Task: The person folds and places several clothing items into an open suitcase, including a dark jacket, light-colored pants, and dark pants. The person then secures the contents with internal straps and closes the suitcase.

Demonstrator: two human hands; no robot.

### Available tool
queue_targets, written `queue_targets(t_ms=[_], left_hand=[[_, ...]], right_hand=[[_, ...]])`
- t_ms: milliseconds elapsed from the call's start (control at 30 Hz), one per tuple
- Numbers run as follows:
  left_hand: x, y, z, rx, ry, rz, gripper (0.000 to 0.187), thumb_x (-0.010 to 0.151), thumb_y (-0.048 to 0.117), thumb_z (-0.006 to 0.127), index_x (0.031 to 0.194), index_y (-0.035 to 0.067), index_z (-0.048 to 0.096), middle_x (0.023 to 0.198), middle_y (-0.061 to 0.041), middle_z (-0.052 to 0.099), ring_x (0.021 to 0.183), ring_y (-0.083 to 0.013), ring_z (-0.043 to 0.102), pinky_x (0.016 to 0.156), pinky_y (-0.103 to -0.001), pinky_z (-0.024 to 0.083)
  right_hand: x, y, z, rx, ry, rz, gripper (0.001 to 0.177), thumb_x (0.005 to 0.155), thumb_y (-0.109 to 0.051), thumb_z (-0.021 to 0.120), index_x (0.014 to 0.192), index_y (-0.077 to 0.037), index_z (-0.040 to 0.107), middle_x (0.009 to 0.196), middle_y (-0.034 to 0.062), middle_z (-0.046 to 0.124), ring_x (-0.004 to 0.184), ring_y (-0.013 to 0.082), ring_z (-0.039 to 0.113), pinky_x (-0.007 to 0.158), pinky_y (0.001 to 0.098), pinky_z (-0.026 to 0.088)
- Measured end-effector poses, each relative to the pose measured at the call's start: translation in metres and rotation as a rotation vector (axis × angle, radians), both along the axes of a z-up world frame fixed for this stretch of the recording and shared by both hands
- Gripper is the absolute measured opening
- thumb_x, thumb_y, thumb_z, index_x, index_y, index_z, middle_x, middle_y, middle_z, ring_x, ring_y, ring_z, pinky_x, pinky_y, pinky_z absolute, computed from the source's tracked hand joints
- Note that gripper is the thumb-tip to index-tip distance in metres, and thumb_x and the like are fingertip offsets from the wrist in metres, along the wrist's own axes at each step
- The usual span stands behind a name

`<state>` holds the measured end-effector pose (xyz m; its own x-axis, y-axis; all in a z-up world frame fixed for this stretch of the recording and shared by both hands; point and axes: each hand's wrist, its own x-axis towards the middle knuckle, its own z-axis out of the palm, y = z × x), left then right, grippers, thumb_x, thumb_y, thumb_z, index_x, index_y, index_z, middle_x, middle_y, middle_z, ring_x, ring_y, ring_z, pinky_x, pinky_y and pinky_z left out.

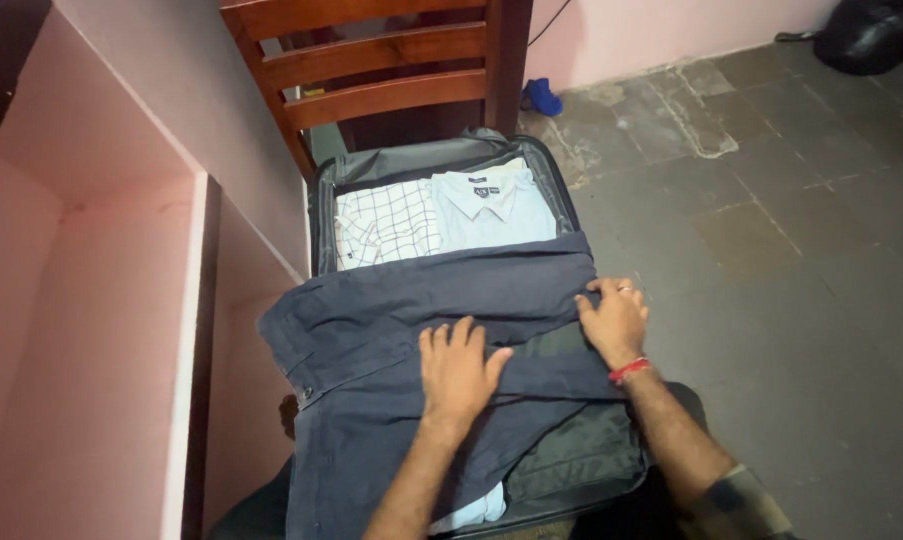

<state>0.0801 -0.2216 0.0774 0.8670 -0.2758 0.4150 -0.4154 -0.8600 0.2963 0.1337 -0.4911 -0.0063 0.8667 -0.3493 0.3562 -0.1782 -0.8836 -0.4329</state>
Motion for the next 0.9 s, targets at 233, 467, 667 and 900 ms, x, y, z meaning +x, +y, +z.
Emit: queue_targets(t_ms=[233,467,667,900], left_hand=[[0.025,-0.037,-0.029,0.301,0.356,0.131,0.034,0.089,0.032,0.07,0.113,0.006,0.072,0.117,-0.013,0.066,0.113,-0.0364,0.06,0.104,-0.06,0.036],[0.044,-0.048,-0.034,0.313,0.458,0.057,0.053,0.083,0.047,0.076,0.115,0.004,0.069,0.118,-0.016,0.063,0.115,-0.0368,0.058,0.105,-0.053,0.035],[0.039,-0.059,-0.044,0.481,0.315,0.052,0.033,0.094,0.024,0.064,0.121,0.007,0.069,0.114,-0.013,0.065,0.111,-0.0338,0.061,0.106,-0.058,0.033],[0.049,-0.068,-0.065,0.553,0.379,0.073,0.032,0.097,0.022,0.057,0.12,0.006,0.07,0.116,-0.014,0.065,0.111,-0.0337,0.061,0.097,-0.059,0.037]], right_hand=[[-0.03,0.051,0.017,0.267,-0.037,0.042,0.019,0.088,-0.028,0.074,0.097,-0.011,0.072,0.087,0.0097,0.067,0.078,0.0277,0.066,0.071,0.0406,0.052],[-0.042,0.062,0.014,0.441,0.303,0.186,0.025,0.082,-0.032,0.076,0.091,-0.008,0.075,0.075,0.0114,0.076,0.071,0.0279,0.075,0.066,0.0392,0.055],[-0.043,0.065,0.02,0.422,0.361,0.18,0.026,0.083,-0.033,0.075,0.092,-0.009,0.077,0.078,0.0124,0.076,0.073,0.0296,0.074,0.066,0.0409,0.055],[-0.044,0.062,0.018,0.445,0.349,0.188,0.026,0.084,-0.031,0.074,0.093,-0.007,0.076,0.077,0.0137,0.075,0.07,0.0292,0.075,0.066,0.0407,0.055]])
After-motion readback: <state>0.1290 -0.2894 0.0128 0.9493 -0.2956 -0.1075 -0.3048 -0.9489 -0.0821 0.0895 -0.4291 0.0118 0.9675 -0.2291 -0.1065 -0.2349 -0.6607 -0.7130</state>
